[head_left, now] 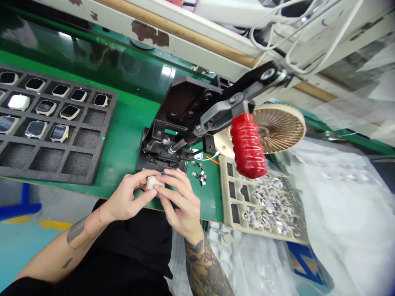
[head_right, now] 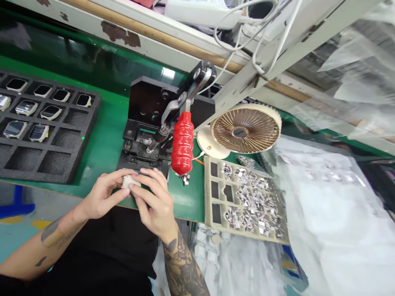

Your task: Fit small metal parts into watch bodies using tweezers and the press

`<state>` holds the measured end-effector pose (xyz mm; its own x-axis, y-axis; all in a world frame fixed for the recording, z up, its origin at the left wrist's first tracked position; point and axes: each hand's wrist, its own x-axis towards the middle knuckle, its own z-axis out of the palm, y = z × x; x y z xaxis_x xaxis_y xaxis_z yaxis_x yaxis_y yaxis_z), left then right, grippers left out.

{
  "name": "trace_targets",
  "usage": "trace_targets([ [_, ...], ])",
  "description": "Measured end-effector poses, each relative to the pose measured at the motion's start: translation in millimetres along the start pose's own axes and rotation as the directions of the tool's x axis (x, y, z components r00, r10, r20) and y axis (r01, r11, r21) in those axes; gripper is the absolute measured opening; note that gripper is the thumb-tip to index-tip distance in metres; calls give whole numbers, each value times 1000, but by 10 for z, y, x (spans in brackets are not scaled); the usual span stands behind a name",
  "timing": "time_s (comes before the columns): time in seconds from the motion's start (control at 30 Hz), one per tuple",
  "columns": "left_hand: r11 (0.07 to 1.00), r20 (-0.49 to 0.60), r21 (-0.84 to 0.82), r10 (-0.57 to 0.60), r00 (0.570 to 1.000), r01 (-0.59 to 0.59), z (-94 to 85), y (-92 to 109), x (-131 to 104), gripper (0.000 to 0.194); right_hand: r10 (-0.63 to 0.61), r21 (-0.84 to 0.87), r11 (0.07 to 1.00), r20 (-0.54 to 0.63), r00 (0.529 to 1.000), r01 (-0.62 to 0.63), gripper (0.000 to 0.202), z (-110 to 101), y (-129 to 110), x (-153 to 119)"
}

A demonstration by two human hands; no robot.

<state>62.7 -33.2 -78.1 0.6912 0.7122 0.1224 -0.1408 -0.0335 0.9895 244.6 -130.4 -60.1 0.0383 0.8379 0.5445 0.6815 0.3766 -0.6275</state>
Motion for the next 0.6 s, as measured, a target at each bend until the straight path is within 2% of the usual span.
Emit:
trace_targets([
  [0.07,999,-5,-36,-15,1000,15,-2,-4,0,34,9,-38,999,-42,999,-11,41,-7,12,-19],
  [0.17,995,-4,-87,-47,999,47,2,-13,8,35,150,28,989,-164,975,-147,39,-7,16,-38],
  [0.27,995,22,-78,-63,998,65,-4,-11,10,27,247,122,965,-108,963,-234,30,6,8,-35],
  [0.33,998,59,-8,-60,996,61,-16,-3,-1,18,248,153,960,-77,966,-234,19,29,-11,-29],
  [0.4,995,91,94,-23,996,15,-26,5,-22,14,234,166,962,-96,967,-217,12,54,-45,-33],
  [0.5,968,95,229,83,992,-102,-17,8,-61,10,222,160,966,-102,970,-204,8,41,-109,-38],
  [0.6,978,72,181,91,993,-103,28,7,-67,8,219,62,974,-19,975,-218,5,-114,-148,68],
])
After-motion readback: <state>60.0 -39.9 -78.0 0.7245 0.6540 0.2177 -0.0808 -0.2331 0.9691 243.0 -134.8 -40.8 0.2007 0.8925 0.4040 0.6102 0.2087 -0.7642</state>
